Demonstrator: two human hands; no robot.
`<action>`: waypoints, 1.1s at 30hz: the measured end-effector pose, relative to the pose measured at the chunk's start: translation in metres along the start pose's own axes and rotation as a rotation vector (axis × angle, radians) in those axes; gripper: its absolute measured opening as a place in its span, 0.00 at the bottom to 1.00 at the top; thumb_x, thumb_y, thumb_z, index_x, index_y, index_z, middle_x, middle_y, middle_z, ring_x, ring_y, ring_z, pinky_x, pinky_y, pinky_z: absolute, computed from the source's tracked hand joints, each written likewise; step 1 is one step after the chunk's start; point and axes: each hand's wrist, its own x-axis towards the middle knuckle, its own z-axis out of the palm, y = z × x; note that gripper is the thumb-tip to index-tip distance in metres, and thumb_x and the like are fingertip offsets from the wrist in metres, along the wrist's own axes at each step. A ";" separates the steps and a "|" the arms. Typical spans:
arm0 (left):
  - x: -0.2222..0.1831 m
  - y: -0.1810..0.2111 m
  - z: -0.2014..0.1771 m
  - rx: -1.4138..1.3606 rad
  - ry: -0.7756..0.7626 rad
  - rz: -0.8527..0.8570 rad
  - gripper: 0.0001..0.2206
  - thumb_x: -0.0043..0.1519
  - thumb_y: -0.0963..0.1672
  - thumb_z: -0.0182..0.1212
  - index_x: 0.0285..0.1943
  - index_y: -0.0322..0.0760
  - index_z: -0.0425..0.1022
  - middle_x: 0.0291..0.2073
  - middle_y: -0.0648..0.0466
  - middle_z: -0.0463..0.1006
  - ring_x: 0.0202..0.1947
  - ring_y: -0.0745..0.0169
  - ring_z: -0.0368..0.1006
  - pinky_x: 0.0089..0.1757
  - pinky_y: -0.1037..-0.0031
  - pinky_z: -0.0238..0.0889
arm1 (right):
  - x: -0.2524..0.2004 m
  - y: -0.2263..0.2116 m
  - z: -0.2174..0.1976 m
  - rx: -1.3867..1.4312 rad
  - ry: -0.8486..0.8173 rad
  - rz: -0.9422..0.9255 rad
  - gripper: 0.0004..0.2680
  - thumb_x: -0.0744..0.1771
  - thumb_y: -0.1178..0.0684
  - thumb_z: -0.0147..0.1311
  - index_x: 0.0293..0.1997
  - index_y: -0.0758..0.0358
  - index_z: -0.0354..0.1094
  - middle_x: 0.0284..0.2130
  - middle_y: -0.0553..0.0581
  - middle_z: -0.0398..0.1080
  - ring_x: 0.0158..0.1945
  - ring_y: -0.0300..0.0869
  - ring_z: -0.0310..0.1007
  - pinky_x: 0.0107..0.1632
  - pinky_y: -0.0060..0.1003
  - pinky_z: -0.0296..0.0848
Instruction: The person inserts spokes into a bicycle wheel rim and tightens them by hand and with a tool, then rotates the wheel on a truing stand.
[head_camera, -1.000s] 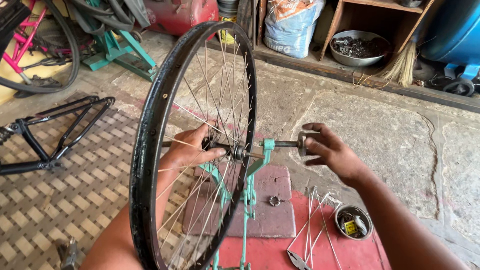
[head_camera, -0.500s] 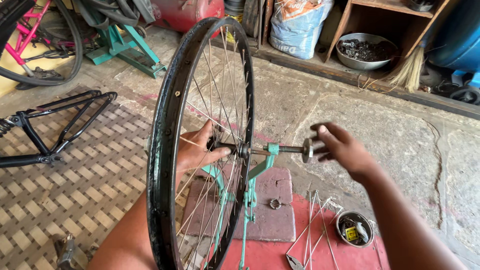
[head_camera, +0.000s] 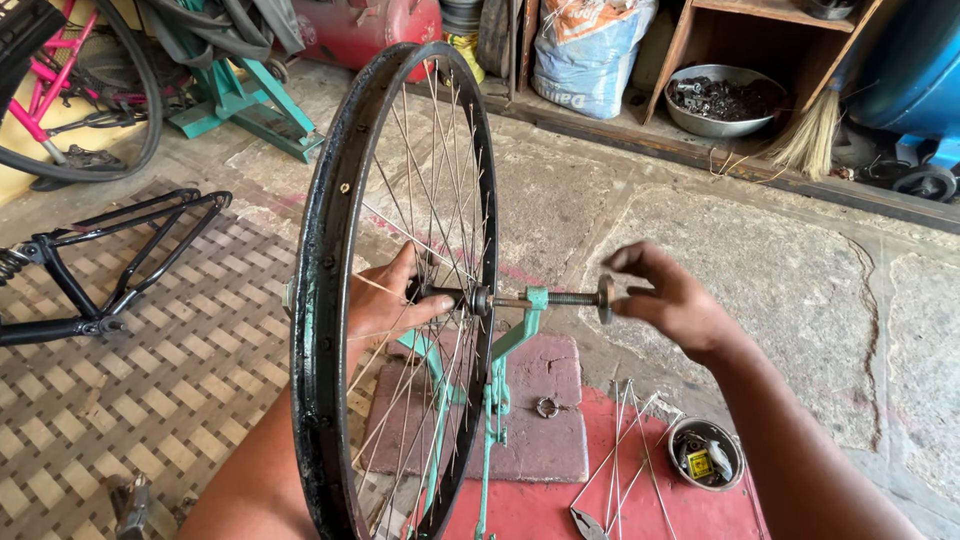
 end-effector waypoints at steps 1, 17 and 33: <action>0.000 -0.001 0.001 0.015 0.041 0.038 0.50 0.54 0.63 0.62 0.75 0.25 0.49 0.60 0.28 0.71 0.58 0.33 0.73 0.55 0.57 0.69 | 0.001 -0.003 0.000 -0.029 0.044 0.050 0.20 0.65 0.48 0.60 0.60 0.68 0.61 0.51 0.63 0.69 0.54 0.49 0.73 0.57 0.47 0.74; -0.008 0.007 -0.006 -0.047 0.067 0.079 0.50 0.55 0.61 0.65 0.74 0.20 0.51 0.60 0.24 0.69 0.60 0.31 0.71 0.56 0.55 0.69 | 0.004 0.016 0.005 0.039 0.158 0.480 0.22 0.71 0.39 0.44 0.64 0.68 0.64 0.51 0.74 0.73 0.53 0.60 0.73 0.55 0.56 0.75; -0.001 0.001 0.005 -0.019 0.111 0.050 0.50 0.53 0.62 0.66 0.74 0.23 0.51 0.59 0.31 0.72 0.60 0.35 0.72 0.57 0.56 0.67 | -0.001 0.005 -0.002 0.130 0.074 0.064 0.19 0.65 0.54 0.58 0.60 0.73 0.61 0.52 0.62 0.70 0.55 0.44 0.72 0.59 0.41 0.72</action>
